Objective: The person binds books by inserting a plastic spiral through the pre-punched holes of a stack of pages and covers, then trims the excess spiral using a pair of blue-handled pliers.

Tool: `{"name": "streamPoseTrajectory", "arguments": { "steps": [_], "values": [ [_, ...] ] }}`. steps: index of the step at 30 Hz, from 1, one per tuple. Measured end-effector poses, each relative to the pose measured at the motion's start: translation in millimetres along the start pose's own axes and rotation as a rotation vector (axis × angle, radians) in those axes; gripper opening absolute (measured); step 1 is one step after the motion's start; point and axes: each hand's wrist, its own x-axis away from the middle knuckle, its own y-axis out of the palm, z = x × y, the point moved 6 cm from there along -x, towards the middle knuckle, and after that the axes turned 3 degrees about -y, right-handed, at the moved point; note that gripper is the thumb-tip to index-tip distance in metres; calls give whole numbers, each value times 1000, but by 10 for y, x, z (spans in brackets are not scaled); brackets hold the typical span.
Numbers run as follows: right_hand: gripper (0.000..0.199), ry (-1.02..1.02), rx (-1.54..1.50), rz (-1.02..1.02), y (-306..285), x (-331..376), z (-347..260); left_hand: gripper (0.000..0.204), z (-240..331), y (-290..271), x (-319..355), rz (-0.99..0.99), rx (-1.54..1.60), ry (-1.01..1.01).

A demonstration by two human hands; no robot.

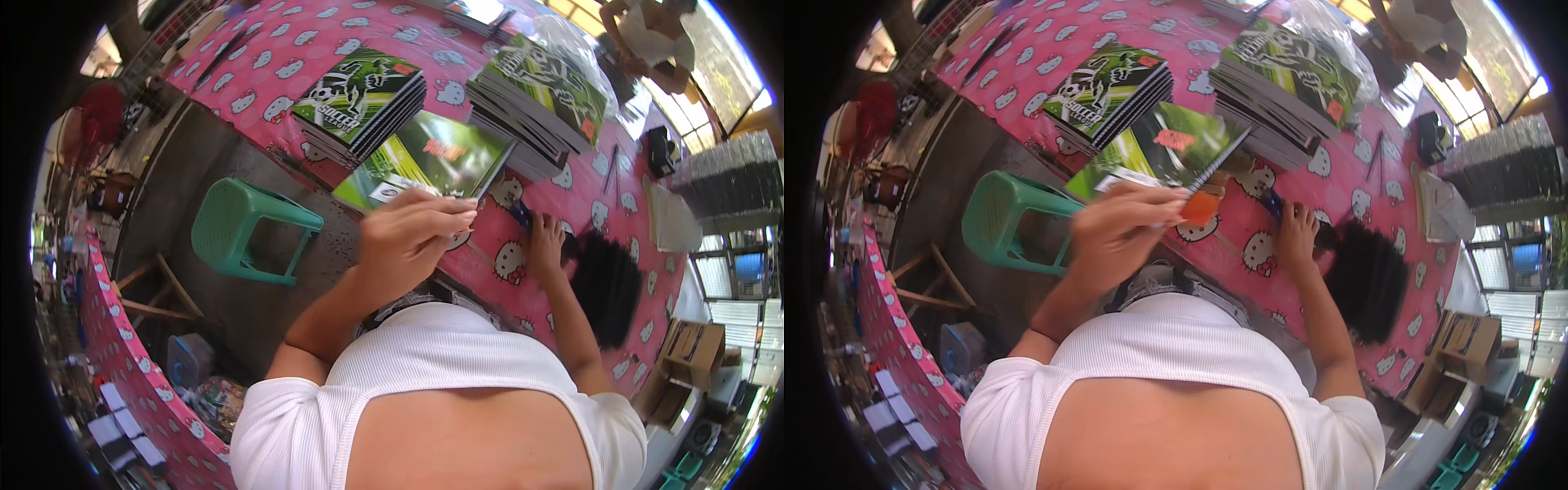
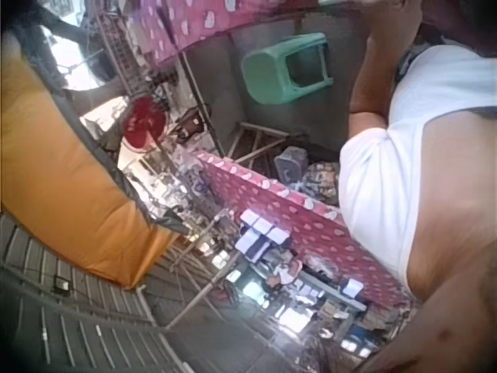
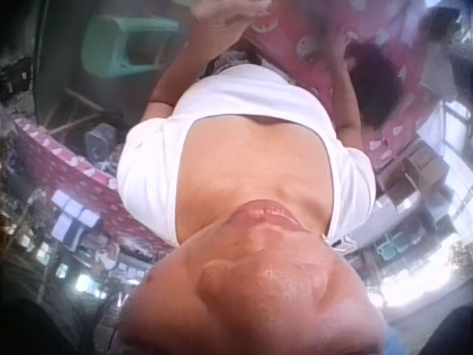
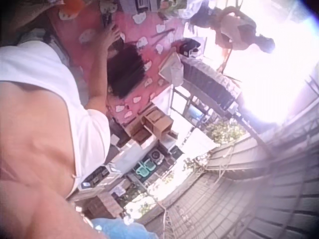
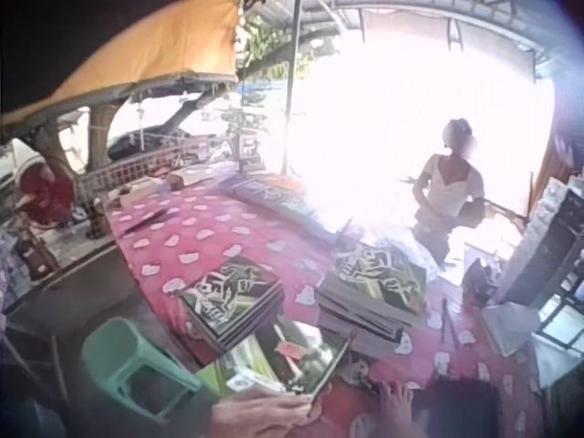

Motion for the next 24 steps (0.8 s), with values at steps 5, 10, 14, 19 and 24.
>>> {"name": "streamPoseTrajectory", "arguments": {
  "steps": [5, 10, 14, 19, 24],
  "values": [
    [39, 100, -570, 116, -487, 36, -80, 23, -601, 415, 482, 63, 52, -278],
    [40, -134, -870, 71, -1351, 326, -990, 22, -565, 358, 391, 103, 80, -245],
    [43, -203, -814, 138, -1463, 347, -1158, 24, -506, 346, 331, 78, 20, -178],
    [42, -172, -767, 77, -1501, 365, -1257, 26, -475, 292, 352, 90, 21, -196],
    [34, 454, -2268, -864, -841, 497, -1295, 28, -463, 298, 332, 56, -125, -61]
  ]
}}
